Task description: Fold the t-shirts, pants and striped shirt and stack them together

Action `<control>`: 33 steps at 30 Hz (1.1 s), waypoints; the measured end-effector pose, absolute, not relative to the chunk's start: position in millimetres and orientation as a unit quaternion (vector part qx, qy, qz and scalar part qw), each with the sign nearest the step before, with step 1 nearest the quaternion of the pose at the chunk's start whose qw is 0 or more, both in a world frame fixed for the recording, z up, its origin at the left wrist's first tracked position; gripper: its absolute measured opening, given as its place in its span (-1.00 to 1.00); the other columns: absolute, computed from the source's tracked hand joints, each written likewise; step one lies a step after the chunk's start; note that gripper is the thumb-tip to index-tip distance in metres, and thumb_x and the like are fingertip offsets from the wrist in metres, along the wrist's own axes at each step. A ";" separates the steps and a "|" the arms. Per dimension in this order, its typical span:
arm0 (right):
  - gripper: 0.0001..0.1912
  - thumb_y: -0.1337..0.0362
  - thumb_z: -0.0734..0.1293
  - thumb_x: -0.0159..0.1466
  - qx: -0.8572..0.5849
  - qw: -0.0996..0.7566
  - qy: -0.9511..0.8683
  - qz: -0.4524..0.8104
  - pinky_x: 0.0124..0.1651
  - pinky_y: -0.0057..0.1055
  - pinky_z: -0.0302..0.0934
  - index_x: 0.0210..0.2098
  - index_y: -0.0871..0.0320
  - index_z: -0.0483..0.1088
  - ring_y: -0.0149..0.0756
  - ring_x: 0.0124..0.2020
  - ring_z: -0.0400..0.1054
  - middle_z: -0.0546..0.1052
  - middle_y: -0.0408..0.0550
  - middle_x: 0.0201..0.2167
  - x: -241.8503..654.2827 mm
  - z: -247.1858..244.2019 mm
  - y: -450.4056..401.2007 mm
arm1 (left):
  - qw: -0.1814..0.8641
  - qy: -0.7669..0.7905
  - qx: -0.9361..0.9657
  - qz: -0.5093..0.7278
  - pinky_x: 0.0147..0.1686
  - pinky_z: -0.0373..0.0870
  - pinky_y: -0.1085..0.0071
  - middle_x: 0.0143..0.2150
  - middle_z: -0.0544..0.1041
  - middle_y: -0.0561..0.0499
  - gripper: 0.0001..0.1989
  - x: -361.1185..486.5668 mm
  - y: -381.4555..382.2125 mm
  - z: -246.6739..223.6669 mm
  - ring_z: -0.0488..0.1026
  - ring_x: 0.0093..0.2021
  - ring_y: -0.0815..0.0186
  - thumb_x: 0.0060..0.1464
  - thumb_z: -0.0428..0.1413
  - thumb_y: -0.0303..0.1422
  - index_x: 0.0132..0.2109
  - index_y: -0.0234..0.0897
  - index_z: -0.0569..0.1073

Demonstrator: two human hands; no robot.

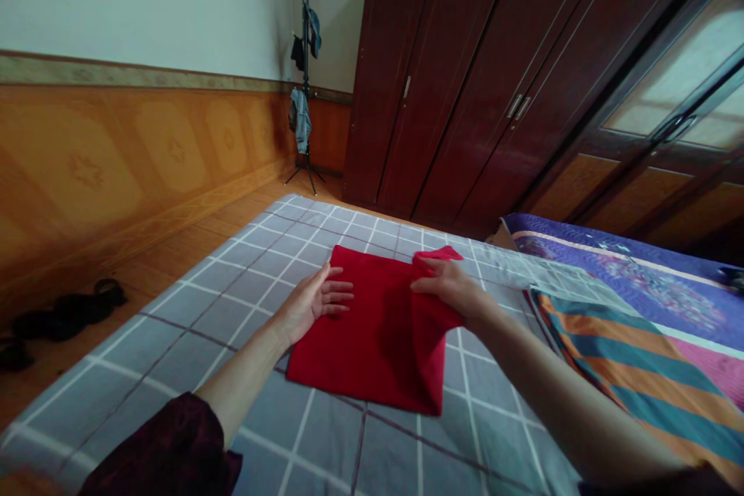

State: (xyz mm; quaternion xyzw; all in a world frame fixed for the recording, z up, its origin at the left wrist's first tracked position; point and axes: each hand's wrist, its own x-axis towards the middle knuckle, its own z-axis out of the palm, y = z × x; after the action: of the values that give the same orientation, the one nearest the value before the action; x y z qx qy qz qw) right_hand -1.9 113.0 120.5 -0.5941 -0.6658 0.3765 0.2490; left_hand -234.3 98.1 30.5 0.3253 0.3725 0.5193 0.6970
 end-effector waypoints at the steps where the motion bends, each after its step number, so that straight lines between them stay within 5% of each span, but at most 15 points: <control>1: -0.48 0.38 0.29 0.01 -0.589 0.214 -0.694 0.355 -0.39 -0.45 0.29 0.00 0.29 0.31 -0.27 -0.38 0.45 0.56 -0.04 -0.33 -26.2 115.7 117.5 | 0.708 0.371 0.317 0.510 -0.35 0.46 0.36 -0.22 0.55 -0.17 -0.57 -234.7 98.7 29.5 0.54 -0.29 0.24 0.16 0.02 -0.08 0.00 -0.34 0.31; 4: -0.62 0.40 0.32 -0.01 -0.563 0.114 -0.768 0.283 -0.30 -0.36 0.29 -0.16 0.27 0.41 -0.15 -0.30 0.45 0.56 0.01 -0.35 -89.2 93.2 117.1 | 0.707 0.380 0.315 0.507 -0.37 0.43 0.40 -0.29 0.55 -0.07 -0.56 -236.4 101.7 25.2 0.53 -0.36 0.29 0.11 0.06 -0.04 -0.04 -0.29 0.34; 8: -0.52 0.41 0.25 0.06 -0.521 0.052 -0.833 0.180 -0.18 -0.15 0.27 0.01 0.30 0.30 0.00 -0.19 0.44 0.53 0.21 -0.22 -124.0 70.8 90.9 | 0.615 0.435 0.375 0.541 -0.23 0.35 0.43 -0.22 0.53 -0.01 -0.59 -237.6 103.5 20.1 0.47 -0.17 0.26 -0.02 0.18 -0.12 -0.08 -0.28 0.42; 10: -0.47 0.42 0.22 0.08 -0.500 0.038 -0.851 0.152 -0.20 -0.15 0.27 0.07 0.31 0.23 0.01 -0.20 0.44 0.53 0.22 -0.23 -121.2 67.7 78.1 | 0.587 0.455 0.405 0.534 -0.15 0.31 0.41 -0.15 0.52 -0.03 -0.56 -237.8 102.5 19.0 0.43 -0.08 0.22 -0.05 0.20 -0.16 -0.04 -0.29 0.42; 18: -0.49 0.39 0.21 0.07 -0.428 0.065 -0.899 0.072 -0.21 -0.29 0.27 0.05 0.23 0.24 -0.14 -0.23 0.38 0.48 0.06 -0.20 -94.7 58.3 48.4 | 0.543 0.473 0.512 0.468 -0.23 0.29 0.38 -0.34 0.48 0.03 -0.47 -236.5 101.1 16.9 0.44 -0.27 0.27 -0.01 0.15 -0.19 0.09 -0.32 0.32; 23: -0.43 0.39 0.20 0.14 -0.413 0.076 -0.907 -0.005 -0.09 -0.17 0.23 0.16 0.28 0.15 -0.08 -0.16 0.29 0.42 0.12 -0.15 -76.8 49.2 30.3 | 0.509 0.475 0.573 0.432 0.08 0.18 0.17 0.09 0.40 -0.17 -0.44 -233.5 98.4 18.5 0.26 0.17 0.00 -0.07 0.19 -0.26 0.11 -0.25 0.32; 26: -0.40 0.48 0.16 0.13 -0.429 0.070 -0.900 -0.030 -0.12 -0.19 0.22 0.19 0.26 0.12 -0.11 -0.19 0.28 0.43 0.10 -0.18 -62.1 42.9 28.6 | 0.512 0.469 0.586 0.417 0.15 0.09 0.08 0.20 0.30 -0.16 -0.44 -233.9 96.8 19.4 0.15 0.24 -0.05 -0.05 0.19 -0.25 0.12 -0.22 0.32; 30: -0.63 0.53 0.18 0.12 -0.447 0.077 -0.890 -0.041 -0.21 -0.28 0.18 -0.12 0.15 0.36 -0.18 -0.27 0.28 0.44 0.01 -0.26 -51.8 33.2 28.4 | 0.562 0.441 0.565 0.413 0.18 0.07 0.10 0.23 0.27 -0.13 -0.40 -231.5 106.3 21.3 0.17 0.23 0.03 -0.02 0.18 -0.26 0.18 -0.20 0.26; 33: -0.78 0.54 0.20 0.13 -0.441 0.079 -0.894 -0.033 -0.37 -0.34 0.10 -0.38 0.13 0.37 -0.24 -0.40 0.26 0.43 -0.06 -0.40 -53.7 30.6 24.4 | 0.596 0.433 0.542 0.404 0.18 0.09 0.17 0.22 0.28 -0.11 -0.33 -222.7 123.9 21.9 0.23 0.19 0.10 -0.09 0.22 -0.37 0.20 -0.21 0.24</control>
State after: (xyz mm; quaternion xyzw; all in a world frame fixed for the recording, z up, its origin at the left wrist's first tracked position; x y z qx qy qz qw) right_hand -53.7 24.4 30.6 -0.4408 -0.8935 -0.0328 0.0791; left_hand -222.7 123.9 21.9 0.5425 0.4328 0.4039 0.5961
